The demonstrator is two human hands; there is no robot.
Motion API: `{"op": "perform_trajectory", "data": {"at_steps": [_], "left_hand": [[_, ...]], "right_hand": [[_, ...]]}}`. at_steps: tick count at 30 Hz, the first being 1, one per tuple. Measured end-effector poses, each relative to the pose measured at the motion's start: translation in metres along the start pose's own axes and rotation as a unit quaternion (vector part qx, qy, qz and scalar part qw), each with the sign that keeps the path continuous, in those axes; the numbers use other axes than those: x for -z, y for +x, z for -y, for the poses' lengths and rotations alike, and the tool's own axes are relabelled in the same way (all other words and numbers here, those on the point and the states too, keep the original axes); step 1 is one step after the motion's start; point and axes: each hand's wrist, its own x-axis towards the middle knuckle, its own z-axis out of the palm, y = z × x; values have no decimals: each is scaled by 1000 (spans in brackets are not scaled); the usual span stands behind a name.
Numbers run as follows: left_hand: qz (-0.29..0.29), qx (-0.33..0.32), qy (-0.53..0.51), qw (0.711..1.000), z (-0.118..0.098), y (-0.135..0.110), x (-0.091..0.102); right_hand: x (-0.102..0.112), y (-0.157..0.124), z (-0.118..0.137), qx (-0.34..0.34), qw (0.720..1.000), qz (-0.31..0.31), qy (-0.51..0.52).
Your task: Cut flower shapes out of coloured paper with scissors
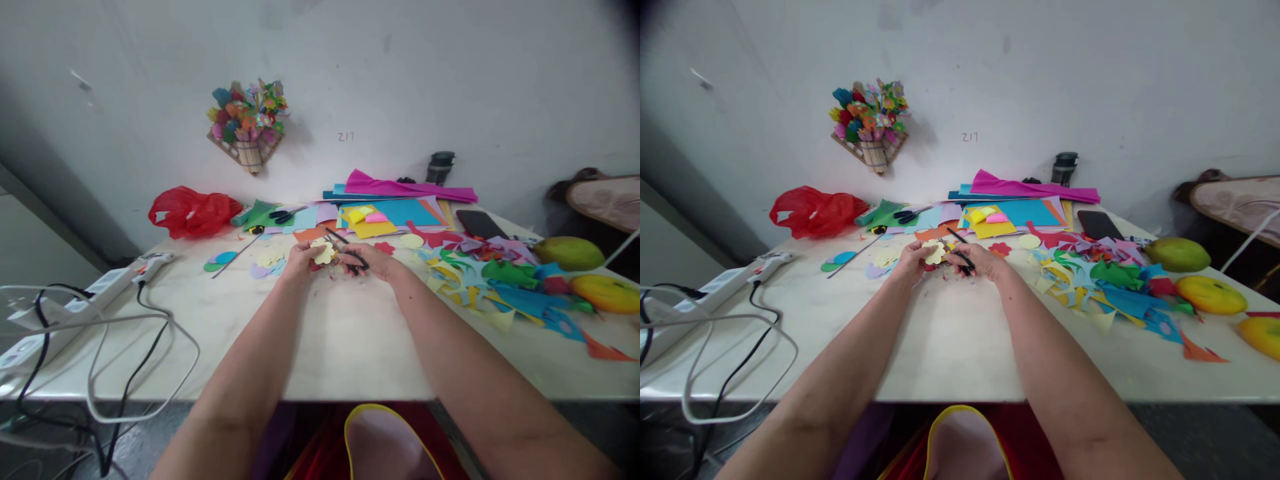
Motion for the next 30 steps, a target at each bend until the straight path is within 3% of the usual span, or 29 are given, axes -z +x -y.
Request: {"op": "perform_trajectory", "data": {"at_steps": [11, 30], "left_hand": [[19, 41, 36, 998, -5, -1, 8], [47, 57, 29, 997, -4, 2, 15]], "right_hand": [[8, 2, -9, 16, 998, 39, -45], [10, 3, -10, -9, 998, 31, -53]]}}
